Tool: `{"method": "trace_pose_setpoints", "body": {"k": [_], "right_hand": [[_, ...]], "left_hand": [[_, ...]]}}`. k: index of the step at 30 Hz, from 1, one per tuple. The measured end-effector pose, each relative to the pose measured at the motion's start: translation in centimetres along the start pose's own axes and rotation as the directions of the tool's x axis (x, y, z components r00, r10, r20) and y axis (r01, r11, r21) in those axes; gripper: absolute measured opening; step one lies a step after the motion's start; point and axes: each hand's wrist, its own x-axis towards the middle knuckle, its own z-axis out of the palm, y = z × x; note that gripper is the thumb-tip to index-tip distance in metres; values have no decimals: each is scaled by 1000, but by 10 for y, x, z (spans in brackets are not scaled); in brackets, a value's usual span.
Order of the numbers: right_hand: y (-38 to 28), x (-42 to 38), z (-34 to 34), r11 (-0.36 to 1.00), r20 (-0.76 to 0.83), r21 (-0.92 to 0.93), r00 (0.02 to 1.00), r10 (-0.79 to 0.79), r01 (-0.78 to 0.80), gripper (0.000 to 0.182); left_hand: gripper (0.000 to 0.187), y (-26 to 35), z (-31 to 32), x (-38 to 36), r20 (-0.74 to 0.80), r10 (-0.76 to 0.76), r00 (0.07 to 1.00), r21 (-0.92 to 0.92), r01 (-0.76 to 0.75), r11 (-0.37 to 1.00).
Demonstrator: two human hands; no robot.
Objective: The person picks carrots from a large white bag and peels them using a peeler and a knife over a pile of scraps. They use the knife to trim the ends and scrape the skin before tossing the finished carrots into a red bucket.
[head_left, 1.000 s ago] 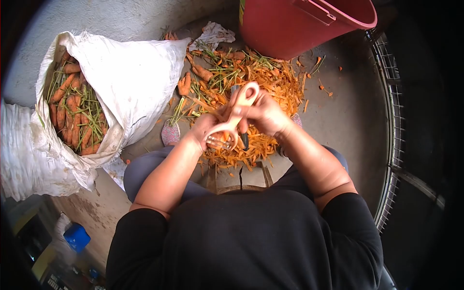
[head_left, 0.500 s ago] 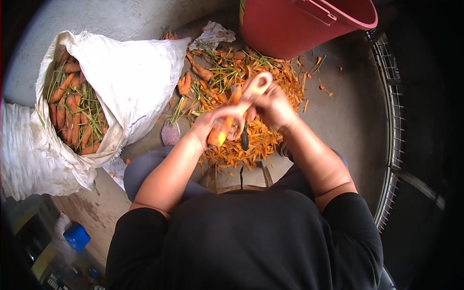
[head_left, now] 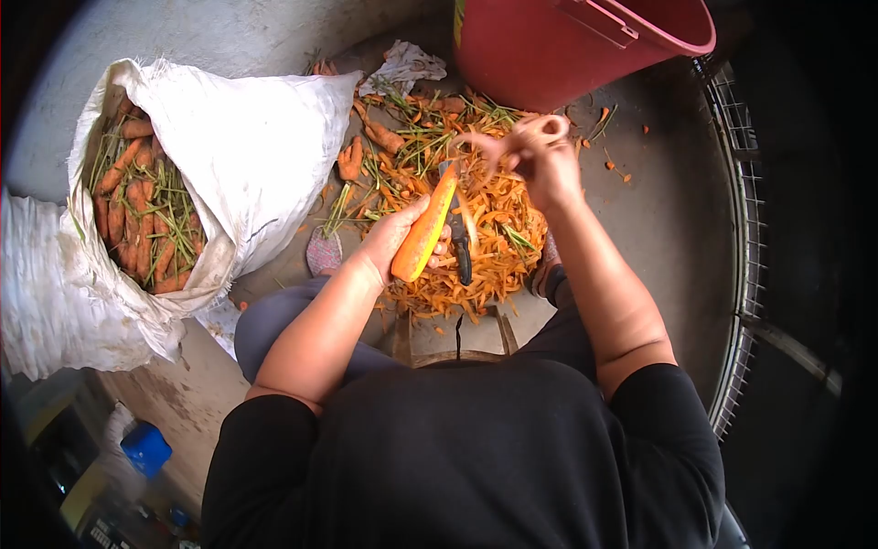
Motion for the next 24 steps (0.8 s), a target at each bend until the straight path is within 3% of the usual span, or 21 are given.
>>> {"method": "trace_pose_setpoints", "body": {"k": [2,3,4,5,7,8,9,10,11,12,13,15,17,18,19,20,21,23,24], "right_hand": [[-1,-28,25,993,378,-12,919,110,-114,13],[1,-42,35,973,494,-48,841,220,-226,13],[5,-50,40,967,592,-98,767,248,-237,15],[10,-55,41,936,596,-67,739,316,-346,16],[15,-44,32,922,535,-77,764,360,-380,16],[18,-35,24,938,492,-47,809,321,-343,14],[23,-17,9,968,407,-33,881,242,-251,13],[20,0,-5,985,212,-32,962,173,-170,11],[14,15,-22,992,83,-55,990,118,-113,12],[11,26,-31,981,-197,-191,980,-19,-19,12],[10,31,-39,990,-347,-141,936,-55,6,12],[10,28,-40,997,-348,-78,936,-49,23,11],[2,7,-8,994,-148,-89,986,-76,63,12],[-2,-9,9,1000,-35,-15,999,2,-2,11],[-5,-23,22,1000,163,-11,987,9,-7,10],[-4,-34,33,999,330,30,944,10,-21,11],[-5,-47,38,983,473,5,867,158,-182,13],[2,-59,45,957,602,-107,749,278,-269,13],[7,-55,41,948,581,-106,755,303,-300,14]], "left_hand": [[38,1,-9,5,77,48,996,246,-66,967],[39,1,-12,7,119,63,991,363,-103,926],[39,0,13,-5,9,192,981,365,-182,913],[38,-4,3,1,131,104,986,105,-118,987],[41,-3,-2,4,30,61,998,43,-62,997],[37,-6,1,-1,-9,168,986,251,-160,955],[35,-7,-1,0,23,83,996,143,-85,986],[33,-7,-6,2,64,1,998,37,-3,999],[32,-7,-7,3,114,-78,990,-64,86,994],[28,-5,0,-1,44,-83,996,59,81,995],[28,-3,2,-2,50,-65,997,44,63,997],[29,-1,3,-2,64,-22,998,9,21,1000],[29,1,-6,3,43,-20,999,-20,21,1000],[31,0,-8,4,17,-5,1000,-16,6,1000],[33,-1,-9,6,-10,8,1000,-11,-8,1000],[38,-3,-22,10,-21,12,1000,-25,-13,1000],[40,-3,-14,8,-34,41,999,17,-40,999],[44,-2,8,0,-59,100,993,103,-94,990],[47,-3,0,3,129,70,989,25,-74,997]]}}
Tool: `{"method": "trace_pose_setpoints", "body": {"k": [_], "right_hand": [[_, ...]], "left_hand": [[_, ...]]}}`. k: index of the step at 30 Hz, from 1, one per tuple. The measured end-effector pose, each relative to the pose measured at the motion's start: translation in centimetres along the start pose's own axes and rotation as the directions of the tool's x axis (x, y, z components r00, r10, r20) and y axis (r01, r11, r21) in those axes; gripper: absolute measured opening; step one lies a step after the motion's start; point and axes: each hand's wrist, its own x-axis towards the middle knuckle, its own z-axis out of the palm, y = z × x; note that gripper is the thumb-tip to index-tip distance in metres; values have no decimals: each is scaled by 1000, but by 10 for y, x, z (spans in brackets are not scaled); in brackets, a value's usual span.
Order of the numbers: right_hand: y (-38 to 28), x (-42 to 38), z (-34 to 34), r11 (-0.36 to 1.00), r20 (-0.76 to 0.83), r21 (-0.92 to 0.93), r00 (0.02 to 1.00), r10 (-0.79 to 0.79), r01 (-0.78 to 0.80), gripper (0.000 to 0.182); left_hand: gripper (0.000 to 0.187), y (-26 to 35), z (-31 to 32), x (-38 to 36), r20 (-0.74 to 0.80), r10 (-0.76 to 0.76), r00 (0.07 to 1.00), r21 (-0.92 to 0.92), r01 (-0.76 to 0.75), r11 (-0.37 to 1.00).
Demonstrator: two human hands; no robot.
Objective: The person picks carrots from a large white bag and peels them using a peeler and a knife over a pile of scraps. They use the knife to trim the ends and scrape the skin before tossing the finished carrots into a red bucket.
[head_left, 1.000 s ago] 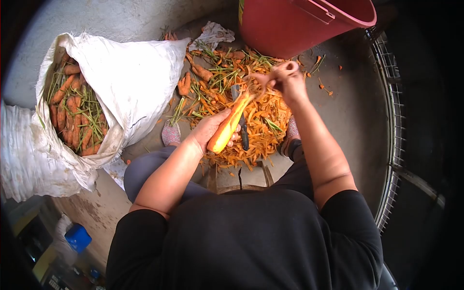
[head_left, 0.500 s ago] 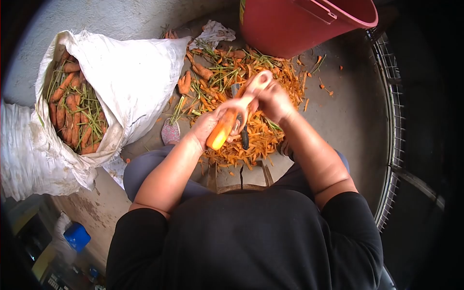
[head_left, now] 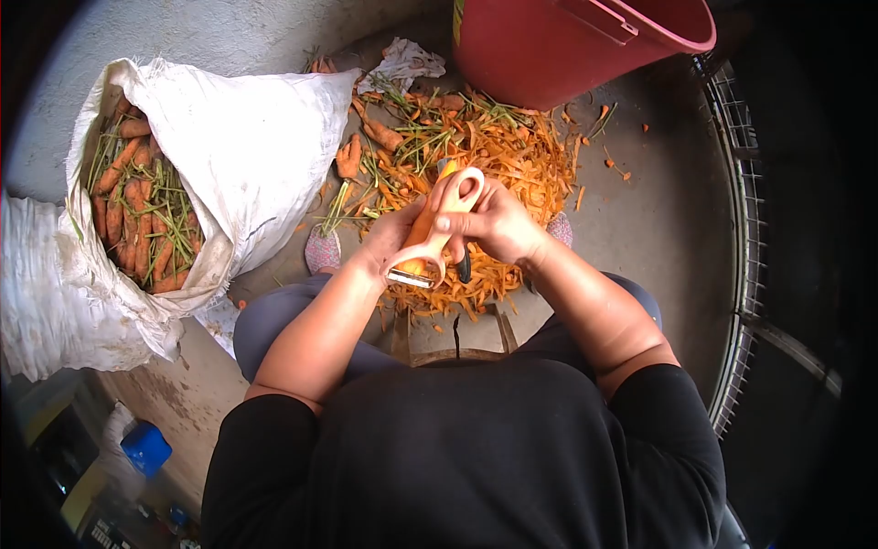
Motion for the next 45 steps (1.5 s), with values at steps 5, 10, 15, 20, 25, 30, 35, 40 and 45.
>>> {"method": "trace_pose_setpoints", "body": {"k": [5,10,15,20,25,30,35,40,45], "right_hand": [[-3,18,-83,987,-488,-24,859,-152,160,10],[-17,17,-114,933,-781,-51,567,-260,357,11],[-13,14,-62,965,-216,191,967,-138,180,13],[-9,21,-113,966,-682,-53,698,-219,252,15],[-14,19,-89,914,-628,159,752,-198,373,15],[-2,10,-29,980,-56,190,997,-57,67,14],[6,19,-75,986,-187,146,981,-52,80,16],[40,16,-169,979,-747,96,664,-48,180,19],[82,15,-161,922,-927,-14,351,133,-387,36]], "left_hand": [[36,-6,-1,-3,-88,-104,991,19,106,994],[43,5,3,-4,-38,-108,993,-18,108,994],[43,5,0,-3,-94,-123,988,-15,122,992],[45,7,11,-10,54,-113,992,14,113,994],[43,8,3,-8,-36,-57,998,72,59,996],[44,6,4,-7,-311,68,948,321,37,946],[35,2,0,-5,-213,-84,973,111,110,988],[36,8,-1,-13,-241,-10,970,207,61,976],[39,15,-7,-22,-316,66,946,238,11,971]]}}
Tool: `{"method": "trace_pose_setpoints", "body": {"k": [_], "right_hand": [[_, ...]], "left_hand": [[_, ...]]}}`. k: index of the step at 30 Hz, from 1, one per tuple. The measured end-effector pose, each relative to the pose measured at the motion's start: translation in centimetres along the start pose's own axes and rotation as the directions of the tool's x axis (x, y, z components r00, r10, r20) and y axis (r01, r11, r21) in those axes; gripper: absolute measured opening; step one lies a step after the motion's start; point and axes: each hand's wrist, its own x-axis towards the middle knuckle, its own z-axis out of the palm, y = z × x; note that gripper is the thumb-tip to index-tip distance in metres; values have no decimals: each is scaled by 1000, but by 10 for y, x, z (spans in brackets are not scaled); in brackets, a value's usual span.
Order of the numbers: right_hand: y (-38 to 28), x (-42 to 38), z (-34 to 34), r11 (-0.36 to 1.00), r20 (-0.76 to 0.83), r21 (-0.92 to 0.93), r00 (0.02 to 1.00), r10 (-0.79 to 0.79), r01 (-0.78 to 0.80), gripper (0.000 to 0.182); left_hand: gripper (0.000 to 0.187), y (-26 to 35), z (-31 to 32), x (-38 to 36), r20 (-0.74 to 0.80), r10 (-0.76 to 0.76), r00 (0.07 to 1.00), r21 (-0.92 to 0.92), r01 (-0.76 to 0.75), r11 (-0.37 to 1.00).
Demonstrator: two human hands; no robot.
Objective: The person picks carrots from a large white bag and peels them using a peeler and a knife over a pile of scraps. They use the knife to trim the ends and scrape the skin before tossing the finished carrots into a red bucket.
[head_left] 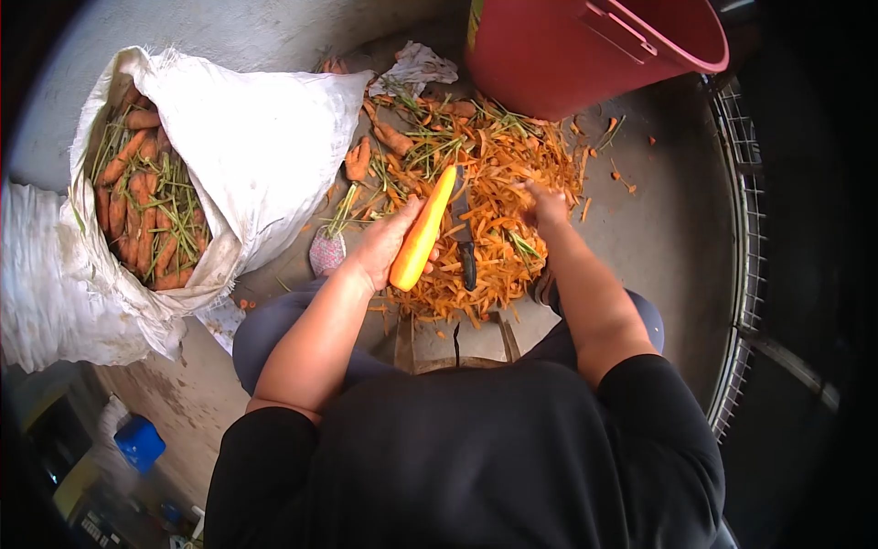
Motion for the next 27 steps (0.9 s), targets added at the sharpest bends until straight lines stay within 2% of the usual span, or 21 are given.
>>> {"method": "trace_pose_setpoints", "body": {"k": [1,2,3,4,5,7,10,12,13,16,19,22,23,24,26,27], "right_hand": [[8,-9,8,970,-83,-242,997,8,-28,37],[28,17,14,732,16,-681,1000,19,-3,44],[51,19,27,488,134,-852,980,-145,189,54],[89,45,45,413,174,-897,985,5,157,61],[121,49,62,331,223,-920,975,10,207,61],[101,-9,81,229,279,-941,954,111,248,59],[115,-8,92,202,235,-958,963,134,206,61],[125,16,90,168,291,-949,948,131,268,60],[125,23,88,151,315,-943,940,129,295,61],[128,27,88,265,272,-935,956,114,234,59],[121,16,85,259,325,-916,945,33,306,48],[97,10,85,164,478,-876,865,156,454,39],[100,12,83,348,414,-862,908,66,368,39],[68,-11,80,417,388,-865,899,205,279,38],[53,-26,74,323,434,-845,899,-52,427,37],[38,-44,68,369,437,-806,886,-155,462,37]], "left_hand": [[39,0,-3,-2,-26,-9,1000,42,10,999],[39,0,-6,-4,-29,22,999,102,-18,995],[39,0,-7,-7,-31,51,998,162,-46,986],[39,2,-7,-9,-31,80,996,220,-71,973],[41,4,-9,-10,-28,80,996,197,-73,978],[35,6,-11,-12,-56,83,995,128,-76,989],[34,4,-20,-13,-58,65,996,68,-60,996],[35,5,-20,-15,-55,40,998,51,-38,998],[44,5,-23,-14,-16,42,999,109,-40,993],[40,7,-21,-10,-65,30,997,119,-22,993],[33,7,-22,-5,-107,25,994,105,-14,994],[23,5,-19,0,-120,86,989,306,-45,951],[24,5,-17,0,-163,92,982,365,-27,930],[25,4,-18,1,-155,110,982,437,-31,899],[25,1,-23,5,-136,144,980,573,-40,818],[23,2,-18,3,-165,179,970,567,-55,822]]}}
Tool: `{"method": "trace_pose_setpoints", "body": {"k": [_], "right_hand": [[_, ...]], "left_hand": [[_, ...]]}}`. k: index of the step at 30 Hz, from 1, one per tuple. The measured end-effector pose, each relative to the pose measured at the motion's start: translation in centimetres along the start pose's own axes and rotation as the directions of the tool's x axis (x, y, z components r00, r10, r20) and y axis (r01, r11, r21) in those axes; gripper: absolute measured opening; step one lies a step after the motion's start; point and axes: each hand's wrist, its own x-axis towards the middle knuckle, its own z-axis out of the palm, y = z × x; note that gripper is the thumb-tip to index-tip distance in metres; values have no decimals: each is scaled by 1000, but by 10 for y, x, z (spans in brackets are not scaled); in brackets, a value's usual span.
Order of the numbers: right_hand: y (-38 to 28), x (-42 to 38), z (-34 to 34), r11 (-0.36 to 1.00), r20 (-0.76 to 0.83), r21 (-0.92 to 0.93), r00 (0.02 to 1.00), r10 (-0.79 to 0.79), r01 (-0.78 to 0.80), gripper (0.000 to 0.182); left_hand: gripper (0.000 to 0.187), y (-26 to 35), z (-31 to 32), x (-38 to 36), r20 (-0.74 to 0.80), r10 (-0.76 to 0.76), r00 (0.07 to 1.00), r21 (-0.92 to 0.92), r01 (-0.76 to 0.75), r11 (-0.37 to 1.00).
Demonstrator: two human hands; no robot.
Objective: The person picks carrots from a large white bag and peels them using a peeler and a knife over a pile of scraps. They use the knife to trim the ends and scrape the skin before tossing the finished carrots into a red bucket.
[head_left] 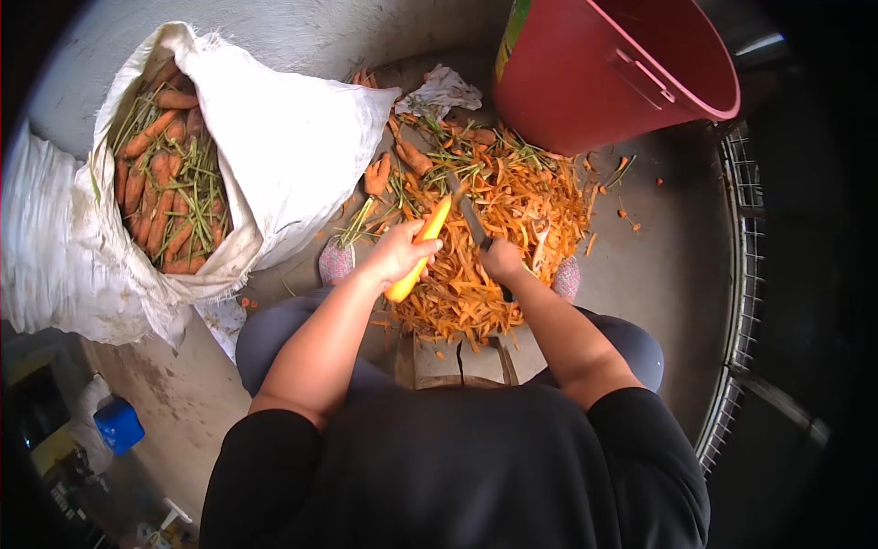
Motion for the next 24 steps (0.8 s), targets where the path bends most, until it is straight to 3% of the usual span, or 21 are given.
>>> {"method": "trace_pose_setpoints", "body": {"k": [3,8,11,12,15,16,17,18,19,21,22,23,24], "right_hand": [[-27,-61,-41,986,-292,81,950,-114,143,28],[-52,-159,-68,931,-518,43,805,-289,362,23],[-36,-158,-44,985,-175,-136,976,-130,107,16],[-16,-143,-27,975,-122,-212,988,-99,71,24],[8,-134,-19,985,-106,-156,990,-98,81,32],[-5,-148,-37,994,-150,-37,983,-103,98,39],[-14,-157,-48,978,-303,101,942,-145,183,39],[-18,-156,-57,894,-222,414,971,-84,172,33],[-21,-153,-66,718,-124,685,991,-55,125,28],[-23,-153,-85,507,-128,814,939,-320,284,22],[-26,-149,-89,467,-127,829,916,-380,309,20],[-31,-150,-88,540,-187,742,896,-404,398,21],[-38,-151,-88,604,-243,638,869,-432,479,21]], "left_hand": [[26,-7,1,1,-59,16,998,59,-13,998],[38,-16,5,4,-79,75,994,231,-55,971],[38,-8,14,-9,-29,56,998,201,-49,978],[32,-8,16,-9,39,123,992,221,-129,967],[29,7,21,-20,69,149,986,90,-155,984],[25,13,21,-23,61,85,995,-50,-82,995],[23,13,21,-22,40,85,996,-132,-79,988],[24,15,20,-22,47,60,997,-260,-45,965],[25,17,18,-22,54,36,998,-381,-13,924],[26,27,20,-22,67,-41,997,-501,69,863],[27,29,19,-20,75,-82,994,-558,110,823],[25,7,9,4,196,-11,980,-589,127,798],[23,11,12,2,157,-6,988,-595,100,797]]}}
